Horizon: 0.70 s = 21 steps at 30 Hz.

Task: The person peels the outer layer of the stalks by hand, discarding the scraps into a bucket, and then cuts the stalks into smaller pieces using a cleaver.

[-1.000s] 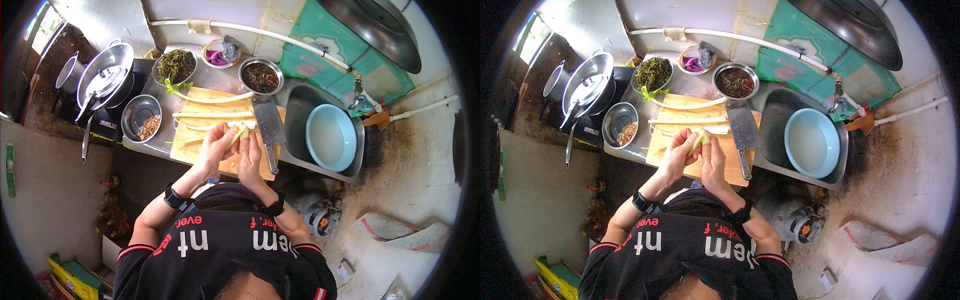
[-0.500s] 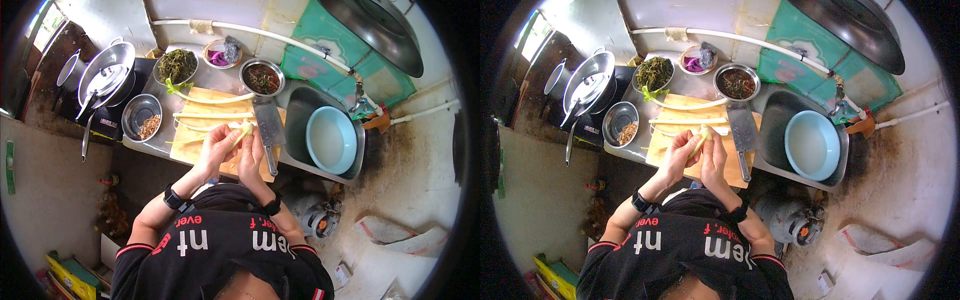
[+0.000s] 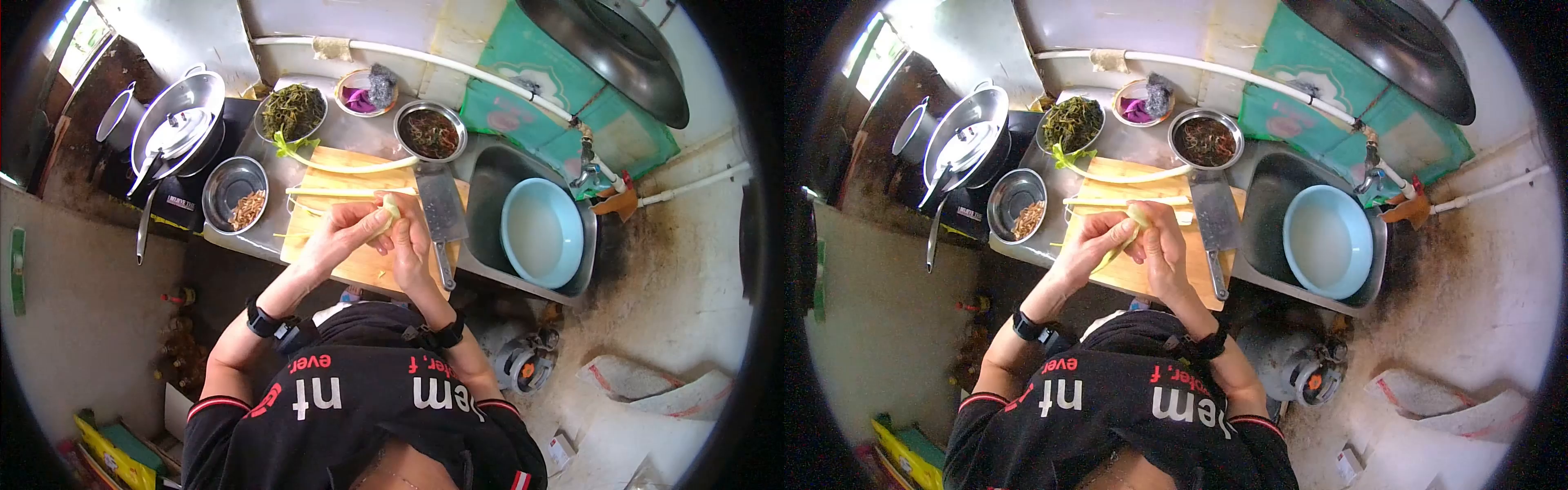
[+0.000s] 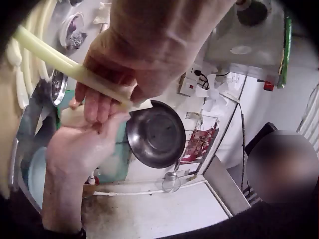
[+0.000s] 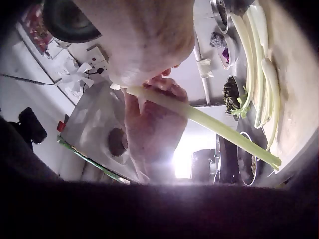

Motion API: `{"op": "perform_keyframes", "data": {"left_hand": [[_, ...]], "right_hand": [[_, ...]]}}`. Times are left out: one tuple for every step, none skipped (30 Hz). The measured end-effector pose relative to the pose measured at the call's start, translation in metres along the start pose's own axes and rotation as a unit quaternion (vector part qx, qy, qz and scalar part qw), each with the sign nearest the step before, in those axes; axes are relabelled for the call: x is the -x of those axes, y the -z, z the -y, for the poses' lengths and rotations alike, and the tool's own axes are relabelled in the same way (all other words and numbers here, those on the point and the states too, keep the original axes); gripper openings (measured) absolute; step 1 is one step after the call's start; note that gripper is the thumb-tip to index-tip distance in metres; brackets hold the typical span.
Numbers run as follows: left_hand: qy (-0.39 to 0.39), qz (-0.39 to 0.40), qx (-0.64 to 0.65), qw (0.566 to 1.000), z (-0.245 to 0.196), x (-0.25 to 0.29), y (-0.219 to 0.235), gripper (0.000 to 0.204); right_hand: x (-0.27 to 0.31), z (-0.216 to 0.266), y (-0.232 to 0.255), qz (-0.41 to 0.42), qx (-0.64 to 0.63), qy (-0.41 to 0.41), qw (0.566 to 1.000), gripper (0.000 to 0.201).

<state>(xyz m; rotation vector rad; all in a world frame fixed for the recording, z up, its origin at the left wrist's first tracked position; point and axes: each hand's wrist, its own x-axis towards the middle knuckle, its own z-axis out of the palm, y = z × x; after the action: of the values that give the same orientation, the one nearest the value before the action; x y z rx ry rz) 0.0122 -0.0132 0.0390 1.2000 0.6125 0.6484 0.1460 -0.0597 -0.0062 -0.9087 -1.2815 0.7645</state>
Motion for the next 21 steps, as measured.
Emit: {"op": "perform_keyframes", "data": {"left_hand": [[-0.001, -0.001, 0.000, 1.000, -0.003, -0.002, 0.004, 0.034], [0.001, 0.030, -0.012, 0.999, -0.006, -0.004, 0.007, 0.033], [0.004, 0.061, -0.024, 0.998, -0.008, -0.006, 0.009, 0.032], [0.019, 0.053, -0.027, 0.998, -0.007, -0.007, 0.011, 0.031], [0.019, 0.053, -0.027, 0.998, -0.007, -0.007, 0.011, 0.031], [0.018, 0.061, -0.035, 0.997, -0.008, -0.007, 0.012, 0.031], [0.017, 0.067, -0.042, 0.997, -0.008, -0.006, 0.013, 0.031], [0.018, 0.068, -0.042, 0.997, -0.006, -0.006, 0.012, 0.031], [0.007, 0.056, -0.041, 0.998, -0.002, -0.006, 0.010, 0.029], [-0.004, 0.045, -0.039, 0.998, 0.001, -0.006, 0.008, 0.027], [-0.003, 0.045, -0.038, 0.998, 0.004, -0.005, 0.006, 0.027], [0.002, 0.032, -0.035, 0.999, 0.006, -0.005, 0.004, 0.025], [0.006, 0.019, -0.033, 0.999, 0.008, -0.004, 0.002, 0.023], [0.008, 0.014, 0.002, 1.000, 0.008, -0.003, -0.003, 0.021], [0.008, 0.016, 0.002, 1.000, 0.009, -0.002, -0.004, 0.021], [0.012, 0.003, 0.000, 1.000, 0.009, -0.002, -0.005, 0.020], [0.015, -0.010, -0.002, 1.000, 0.009, -0.002, -0.006, 0.020], [0.006, -0.021, 0.005, 1.000, 0.010, -0.003, -0.008, 0.020], [0.005, -0.020, 0.005, 1.000, 0.010, -0.003, -0.008, 0.020], [0.015, -0.026, 0.000, 1.000, 0.010, -0.002, -0.008, 0.022], [0.026, -0.033, -0.004, 0.999, 0.011, -0.001, -0.008, 0.025]], "right_hand": [[0.001, -0.001, 0.000, 0.000, -0.034, -0.029, 0.999, 0.044], [0.001, -0.004, 0.001, 0.000, -0.034, -0.028, 0.999, 0.044], [0.001, -0.006, 0.002, 0.007, -0.057, -0.047, 0.997, 0.043], [0.000, -0.007, 0.003, 0.015, -0.081, -0.066, 0.994, 0.042], [-0.001, -0.005, 0.004, 0.015, -0.080, -0.066, 0.994, 0.042], [-0.006, 0.001, 0.005, 0.018, -0.052, -0.048, 0.997, 0.041], [-0.009, 0.007, 0.006, 0.021, -0.024, -0.030, 0.999, 0.040], [-0.011, 0.011, 0.008, 0.021, -0.024, -0.030, 0.999, 0.040], [-0.012, 0.014, 0.011, 0.030, 0.016, 0.006, 0.999, 0.038], [-0.014, 0.017, 0.012, 0.041, 0.055, 0.043, 0.997, 0.037], [-0.018, 0.023, 0.012, 0.041, 0.056, 0.042, 0.997, 0.037], [-0.022, 0.031, 0.012, 0.053, 0.143, 0.046, 0.987, 0.036], [-0.025, 0.038, 0.011, 0.065, 0.230, 0.050, 0.970, 0.036], [-0.027, 0.045, 0.010, 0.064, 0.231, 0.049, 0.970, 0.036], [-0.030, 0.050, 0.008, 0.067, 0.121, -0.099, 0.985, 0.037], [-0.031, 0.053, 0.007, 0.067, 0.006, -0.243, 0.968, 0.038], [-0.030, 0.051, 0.006, 0.066, 0.006, -0.243, 0.968, 0.038], [-0.029, 0.046, 0.006, 0.062, -0.012, -0.216, 0.974, 0.039], [-0.029, 0.041, 0.006, 0.059, -0.030, -0.188, 0.980, 0.040], [-0.028, 0.036, 0.006, 0.059, -0.030, -0.188, 0.980, 0.040], [-0.027, 0.032, 0.006, 0.053, -0.067, -0.169, 0.982, 0.040]]}}
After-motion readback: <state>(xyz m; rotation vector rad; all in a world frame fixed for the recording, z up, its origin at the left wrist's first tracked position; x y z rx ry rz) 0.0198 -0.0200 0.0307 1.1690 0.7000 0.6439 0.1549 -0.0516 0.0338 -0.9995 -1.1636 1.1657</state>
